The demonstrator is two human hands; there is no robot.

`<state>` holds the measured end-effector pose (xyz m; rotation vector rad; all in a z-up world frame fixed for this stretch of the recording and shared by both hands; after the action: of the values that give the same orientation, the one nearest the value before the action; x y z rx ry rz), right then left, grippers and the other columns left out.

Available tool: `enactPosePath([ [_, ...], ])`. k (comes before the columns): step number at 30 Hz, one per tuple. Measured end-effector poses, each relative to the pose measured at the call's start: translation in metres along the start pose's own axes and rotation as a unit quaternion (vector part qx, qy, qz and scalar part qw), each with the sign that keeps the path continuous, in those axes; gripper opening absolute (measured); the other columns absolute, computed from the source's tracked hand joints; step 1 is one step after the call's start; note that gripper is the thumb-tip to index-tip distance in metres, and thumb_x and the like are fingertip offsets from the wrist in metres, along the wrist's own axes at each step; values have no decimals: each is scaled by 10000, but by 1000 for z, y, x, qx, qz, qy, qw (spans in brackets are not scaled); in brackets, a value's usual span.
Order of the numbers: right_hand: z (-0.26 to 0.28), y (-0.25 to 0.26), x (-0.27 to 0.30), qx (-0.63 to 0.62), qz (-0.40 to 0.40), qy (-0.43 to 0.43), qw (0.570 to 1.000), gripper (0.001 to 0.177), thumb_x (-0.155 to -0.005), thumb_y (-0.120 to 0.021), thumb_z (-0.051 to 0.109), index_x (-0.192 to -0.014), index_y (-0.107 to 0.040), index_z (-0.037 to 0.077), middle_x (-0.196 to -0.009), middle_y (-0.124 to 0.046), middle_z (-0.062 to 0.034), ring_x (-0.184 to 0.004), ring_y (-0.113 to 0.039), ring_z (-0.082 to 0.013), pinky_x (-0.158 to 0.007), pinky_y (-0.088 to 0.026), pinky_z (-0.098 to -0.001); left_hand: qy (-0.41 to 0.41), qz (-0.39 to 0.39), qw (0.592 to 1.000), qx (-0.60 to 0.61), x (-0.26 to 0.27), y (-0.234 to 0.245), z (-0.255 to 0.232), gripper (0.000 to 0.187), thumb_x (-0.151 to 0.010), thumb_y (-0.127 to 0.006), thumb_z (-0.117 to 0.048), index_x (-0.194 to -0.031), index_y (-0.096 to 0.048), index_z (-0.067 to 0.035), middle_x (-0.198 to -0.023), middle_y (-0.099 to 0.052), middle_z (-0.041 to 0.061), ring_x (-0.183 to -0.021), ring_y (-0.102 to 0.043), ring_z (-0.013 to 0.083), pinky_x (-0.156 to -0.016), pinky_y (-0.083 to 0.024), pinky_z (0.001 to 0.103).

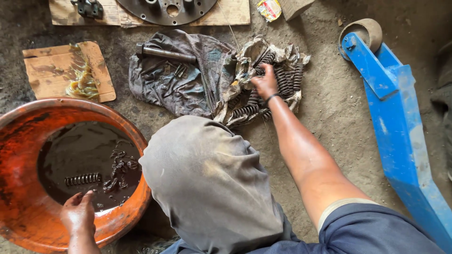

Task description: The person scrubs a metal mechanical part with a cloth in a basin of dark liquid, then places it aside. They then pick up several metal springs from a rag and scrub them in the same basin.

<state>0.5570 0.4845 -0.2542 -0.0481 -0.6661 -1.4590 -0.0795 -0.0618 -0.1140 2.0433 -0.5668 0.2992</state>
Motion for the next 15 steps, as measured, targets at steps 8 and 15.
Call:
enactPosePath([
  [8,50,-71,4,318,18,-40,947,466,-818,-792,308,-1266,-802,182,-1209,-790,-108,-1002,-729,-233,-935,-572,-334,-30,12,997,-75,16,6,-27,453,-956,-805,-230,-1298,-687,41,-1202,-720,209,-1028,-695,275,-892,-544,369],
  [15,157,-144,27,-112,300,-15,947,718,-754,-625,-51,-1433,-462,121,-1227,-635,-145,-755,-704,-197,-689,-655,-309,7,25,997,-77,28,15,-29,418,-965,-780,-212,-1293,-695,35,-1215,-710,205,-1055,-696,285,-907,-550,390],
])
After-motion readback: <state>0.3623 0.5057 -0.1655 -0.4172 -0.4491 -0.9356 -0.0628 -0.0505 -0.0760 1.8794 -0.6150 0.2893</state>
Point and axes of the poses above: each hand's wrist, its own x-axis away from the middle knuckle, its own y-axis out of the back of the hand, z = x × y, the point moved 8 cm from there along -x, towards the middle knuckle
